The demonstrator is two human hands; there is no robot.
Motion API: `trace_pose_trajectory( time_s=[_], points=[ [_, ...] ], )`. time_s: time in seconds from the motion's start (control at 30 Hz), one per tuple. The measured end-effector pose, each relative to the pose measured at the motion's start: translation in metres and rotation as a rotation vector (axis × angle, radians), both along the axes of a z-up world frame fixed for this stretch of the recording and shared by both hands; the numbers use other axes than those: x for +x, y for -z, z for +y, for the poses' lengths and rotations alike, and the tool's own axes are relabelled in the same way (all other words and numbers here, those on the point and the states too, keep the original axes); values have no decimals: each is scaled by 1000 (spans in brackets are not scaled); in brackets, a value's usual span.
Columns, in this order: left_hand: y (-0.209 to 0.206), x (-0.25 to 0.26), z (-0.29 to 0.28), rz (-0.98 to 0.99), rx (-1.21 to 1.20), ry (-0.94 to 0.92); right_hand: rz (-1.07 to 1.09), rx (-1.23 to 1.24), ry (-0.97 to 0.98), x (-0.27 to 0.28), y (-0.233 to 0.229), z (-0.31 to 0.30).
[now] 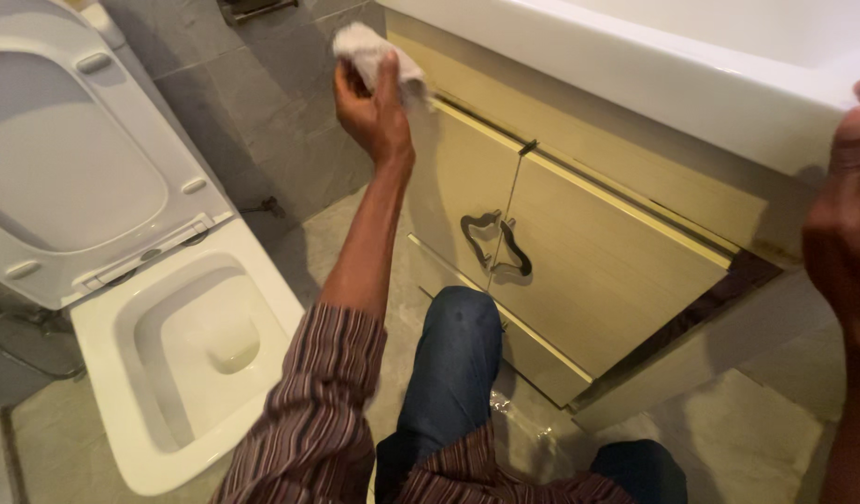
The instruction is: The person wipes the exterior and interior of a bathroom cabinet and the edges of the sink with a cloth, then rinses the cloth in the sink.
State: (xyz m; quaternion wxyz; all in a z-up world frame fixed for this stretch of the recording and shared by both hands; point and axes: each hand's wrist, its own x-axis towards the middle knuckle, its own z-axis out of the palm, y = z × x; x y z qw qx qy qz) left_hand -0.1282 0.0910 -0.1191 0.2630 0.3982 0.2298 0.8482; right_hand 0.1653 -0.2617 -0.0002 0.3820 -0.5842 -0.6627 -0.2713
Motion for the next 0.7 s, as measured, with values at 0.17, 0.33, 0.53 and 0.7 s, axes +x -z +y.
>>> trace_pose_trajectory(
  time_s=[0.17,0.33,0.53,0.7],
  points=[
    [0,31,54,177,-92,-242,130,-10,38,-4,0,-2],
    [-2,84,-11,395,-120,-454,-104,59,164,6,2,-6],
    [-10,176,-185,449,141,-175,-189,81,169,1,-5,-13],
    [-17,214,-258,633,412,-26,-310,128,208,-1,-15,-17]
  ],
)
